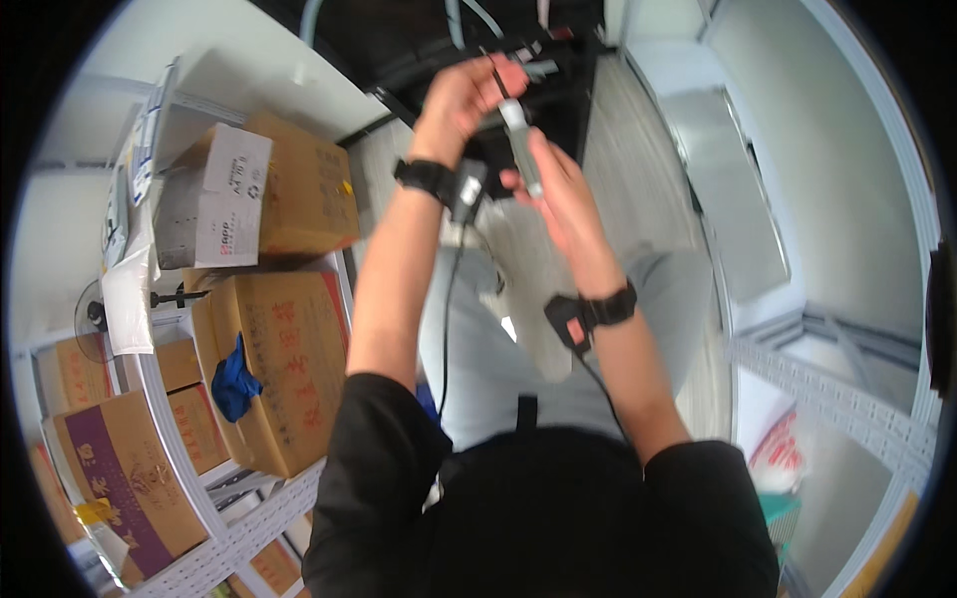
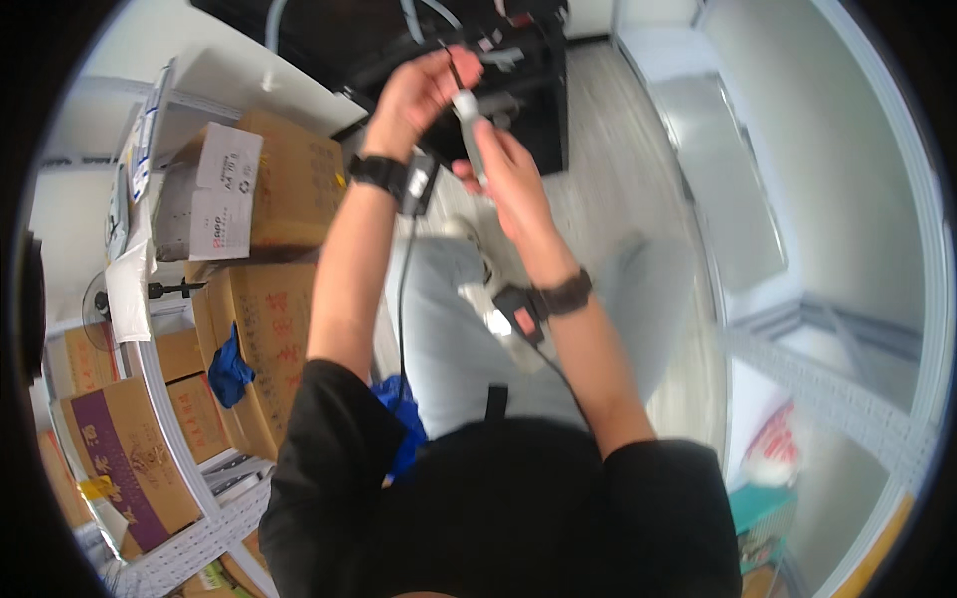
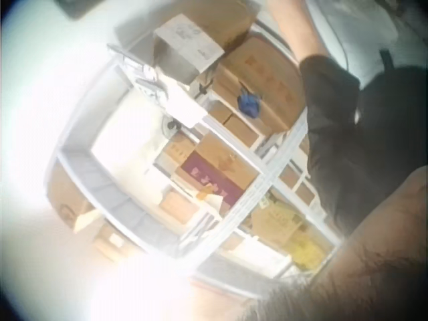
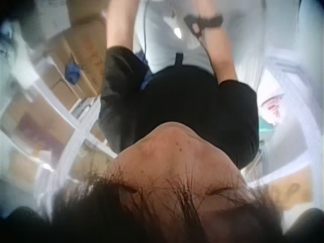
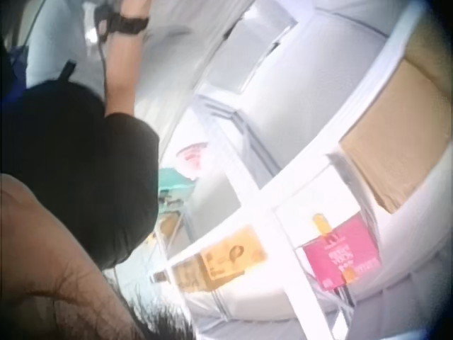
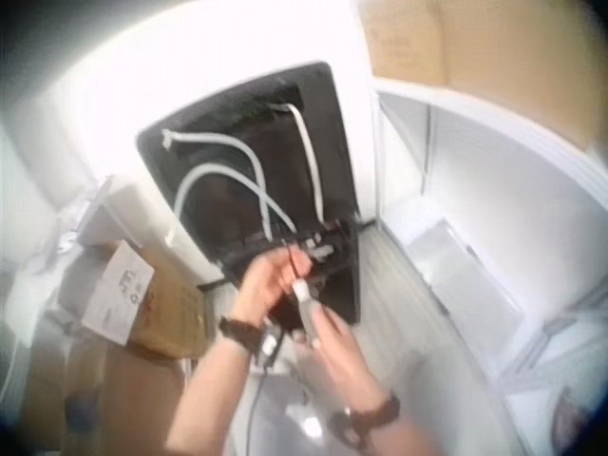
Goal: The person uses a screwdriver to tighten screws on the back panel of a black electronic device, then attaches a metal backplate and secures it with additional screws. The person also handles internal tubing and wires during the process.
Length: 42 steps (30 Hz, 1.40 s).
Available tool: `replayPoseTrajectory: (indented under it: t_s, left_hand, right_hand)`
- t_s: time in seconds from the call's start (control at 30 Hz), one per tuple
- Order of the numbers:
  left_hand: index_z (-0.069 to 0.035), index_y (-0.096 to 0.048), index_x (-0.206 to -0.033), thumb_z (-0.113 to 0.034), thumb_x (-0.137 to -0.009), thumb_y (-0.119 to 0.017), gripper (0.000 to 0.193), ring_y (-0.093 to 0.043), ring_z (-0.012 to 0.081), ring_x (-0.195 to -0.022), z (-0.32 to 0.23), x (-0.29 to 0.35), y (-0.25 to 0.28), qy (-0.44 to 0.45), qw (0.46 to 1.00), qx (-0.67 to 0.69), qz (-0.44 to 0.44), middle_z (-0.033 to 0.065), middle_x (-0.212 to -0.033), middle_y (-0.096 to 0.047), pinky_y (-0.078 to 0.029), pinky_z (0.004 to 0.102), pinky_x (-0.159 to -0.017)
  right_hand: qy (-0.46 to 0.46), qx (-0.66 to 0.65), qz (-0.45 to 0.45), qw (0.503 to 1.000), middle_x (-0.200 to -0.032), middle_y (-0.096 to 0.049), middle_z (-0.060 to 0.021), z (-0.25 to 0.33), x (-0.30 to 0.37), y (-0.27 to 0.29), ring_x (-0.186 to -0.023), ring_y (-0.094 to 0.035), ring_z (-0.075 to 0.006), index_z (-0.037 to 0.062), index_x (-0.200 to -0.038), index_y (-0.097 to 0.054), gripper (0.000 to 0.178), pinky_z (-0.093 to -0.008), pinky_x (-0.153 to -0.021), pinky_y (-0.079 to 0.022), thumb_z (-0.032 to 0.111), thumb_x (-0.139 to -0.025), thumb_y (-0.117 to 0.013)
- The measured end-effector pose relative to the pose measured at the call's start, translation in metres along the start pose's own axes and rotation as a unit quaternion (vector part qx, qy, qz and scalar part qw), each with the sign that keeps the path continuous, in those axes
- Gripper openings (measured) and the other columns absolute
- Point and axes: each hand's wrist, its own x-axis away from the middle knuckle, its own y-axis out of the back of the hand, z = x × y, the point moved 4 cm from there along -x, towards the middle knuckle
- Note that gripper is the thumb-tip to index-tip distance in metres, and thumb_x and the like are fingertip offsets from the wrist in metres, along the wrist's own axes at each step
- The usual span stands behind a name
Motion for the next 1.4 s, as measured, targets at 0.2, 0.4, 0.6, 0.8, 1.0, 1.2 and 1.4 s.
replayPoseTrajectory:
  t_s: [0.2,0.4,0.6,0.8,1.0,1.2,1.4]
  left_hand:
    - [0.013,-0.047,-0.114,-0.008,-0.098,-0.038,0.029,-0.060,0.0367,-0.106,-0.005,0.005,-0.007,-0.017,0.998,-0.049,-0.040,0.0269,-0.114,-0.058,-0.052,0.0428,-0.095]
    - [0.012,-0.047,-0.117,-0.006,-0.097,-0.038,0.028,-0.061,0.0348,-0.105,0.001,0.018,-0.021,0.012,0.998,-0.053,0.009,0.0255,-0.116,-0.058,-0.052,0.0402,-0.094]
    - [0.008,-0.051,-0.117,-0.008,-0.095,-0.046,0.028,-0.066,0.0278,-0.094,-0.002,0.019,0.004,0.021,0.998,-0.055,0.015,0.0191,-0.105,-0.064,-0.056,0.0368,-0.084]
    - [0.007,-0.058,-0.106,-0.009,-0.093,-0.056,0.021,-0.067,0.0240,-0.090,-0.001,0.019,-0.004,0.010,0.998,-0.064,0.012,0.0168,-0.099,-0.066,-0.058,0.0307,-0.080]
    - [0.007,-0.055,-0.110,-0.008,-0.095,-0.050,0.022,-0.066,0.0265,-0.096,-0.001,0.022,-0.004,0.029,0.998,-0.002,0.055,0.0186,-0.106,-0.064,-0.055,0.0322,-0.088]
    - [0.006,-0.057,-0.107,-0.007,-0.092,-0.056,0.020,-0.067,0.0247,-0.092,0.001,0.017,-0.002,0.021,0.997,-0.026,0.063,0.0175,-0.102,-0.065,-0.057,0.0294,-0.082]
    - [0.003,-0.059,-0.104,-0.008,-0.088,-0.063,0.020,-0.068,0.0227,-0.088,0.007,0.014,0.009,0.007,0.999,-0.037,0.008,0.0144,-0.097,-0.067,-0.058,0.0279,-0.078]
  right_hand:
    - [0.272,0.440,-0.091,0.851,-0.107,-0.051,-0.0217,0.010,0.010,0.012,-0.086,-0.061,-0.0359,-0.0002,-0.119,-0.047,0.055,-0.0406,-0.074,-0.053,0.018,-0.074,-0.073]
    - [0.316,0.472,-0.096,0.818,-0.099,-0.057,-0.0251,0.013,0.018,0.010,-0.086,-0.060,-0.0431,-0.0042,-0.111,-0.048,0.040,-0.0462,-0.075,-0.051,0.019,-0.083,-0.065]
    - [0.202,0.269,-0.084,0.938,-0.077,-0.066,-0.0199,-0.017,0.009,-0.005,-0.072,-0.064,-0.0407,-0.0034,-0.105,-0.055,0.034,-0.0470,-0.067,-0.051,0.023,-0.086,-0.062]
    - [0.362,0.417,-0.178,0.815,-0.088,-0.064,-0.0200,-0.013,0.010,-0.002,-0.078,-0.064,-0.0374,0.0019,-0.115,-0.050,0.045,-0.0431,-0.068,-0.051,0.025,-0.081,-0.068]
    - [0.067,0.056,-0.037,0.995,-0.088,-0.066,-0.0144,-0.006,0.012,-0.007,-0.066,-0.065,-0.0170,-0.0022,-0.114,-0.049,0.041,-0.0253,-0.053,-0.050,0.035,-0.099,-0.039]
    - [0.167,0.214,-0.086,0.959,-0.097,-0.062,-0.0136,-0.003,0.009,0.000,-0.068,-0.062,-0.0150,0.0005,-0.115,-0.052,0.038,-0.0258,-0.050,-0.050,0.029,-0.091,-0.057]
    - [0.168,0.278,-0.108,0.940,-0.081,-0.066,-0.0101,0.006,0.019,-0.012,-0.062,-0.063,-0.0139,0.0004,-0.119,-0.044,0.044,-0.0239,-0.048,-0.048,0.025,-0.088,-0.064]
